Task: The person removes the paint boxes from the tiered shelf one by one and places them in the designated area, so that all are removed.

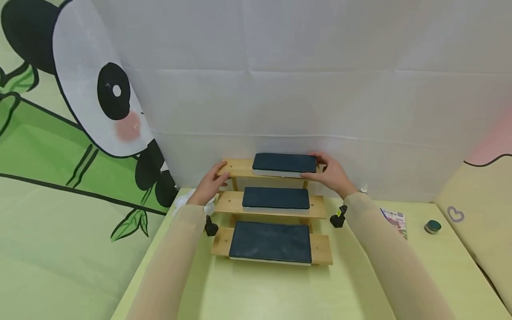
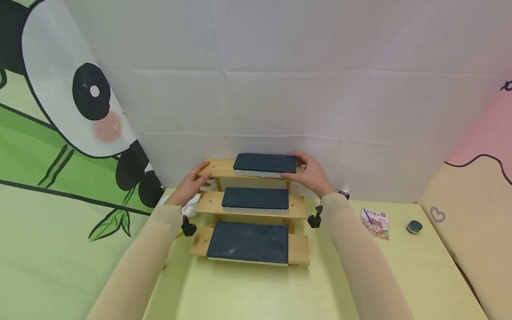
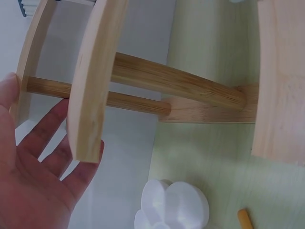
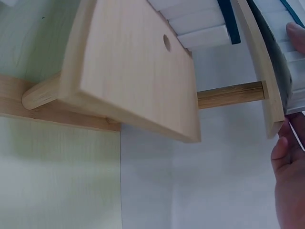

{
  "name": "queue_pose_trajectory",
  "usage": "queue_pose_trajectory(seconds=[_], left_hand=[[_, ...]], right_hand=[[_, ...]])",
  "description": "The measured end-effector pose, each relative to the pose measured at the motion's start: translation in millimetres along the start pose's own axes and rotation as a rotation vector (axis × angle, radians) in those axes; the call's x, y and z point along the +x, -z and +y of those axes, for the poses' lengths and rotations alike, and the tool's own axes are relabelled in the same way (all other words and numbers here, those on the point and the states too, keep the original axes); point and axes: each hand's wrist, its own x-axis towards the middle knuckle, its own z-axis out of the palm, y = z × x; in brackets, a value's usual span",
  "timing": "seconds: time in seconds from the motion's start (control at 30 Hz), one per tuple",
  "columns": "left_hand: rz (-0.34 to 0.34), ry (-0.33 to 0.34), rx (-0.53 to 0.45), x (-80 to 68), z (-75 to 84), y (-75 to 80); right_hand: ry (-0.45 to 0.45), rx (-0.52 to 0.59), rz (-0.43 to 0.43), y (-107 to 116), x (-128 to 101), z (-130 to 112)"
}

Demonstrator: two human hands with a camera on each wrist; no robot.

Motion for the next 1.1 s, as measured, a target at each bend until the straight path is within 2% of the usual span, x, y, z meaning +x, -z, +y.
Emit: queue_pose_trajectory(seconds=[0.3,0.5,0.77,1.1], left_hand=[[0.005,0.030,-0.014,0.3,6.2,5.3],[0.003,0.051,-0.015,2.3,4.8,4.5],[-0.004,0.043,-0.006,2.7,5.9,2.4],[-0.003,0.067,0.010,2.8,3.6,3.5]], right_hand=[[0.002,0.012,0.002,6,2,-2],[-0.006,0.024,0.008,9,1,2],[-0.017,0.044,0.046,13,-8,8],[-0.013,0.069,0.074,14,-24,10]])
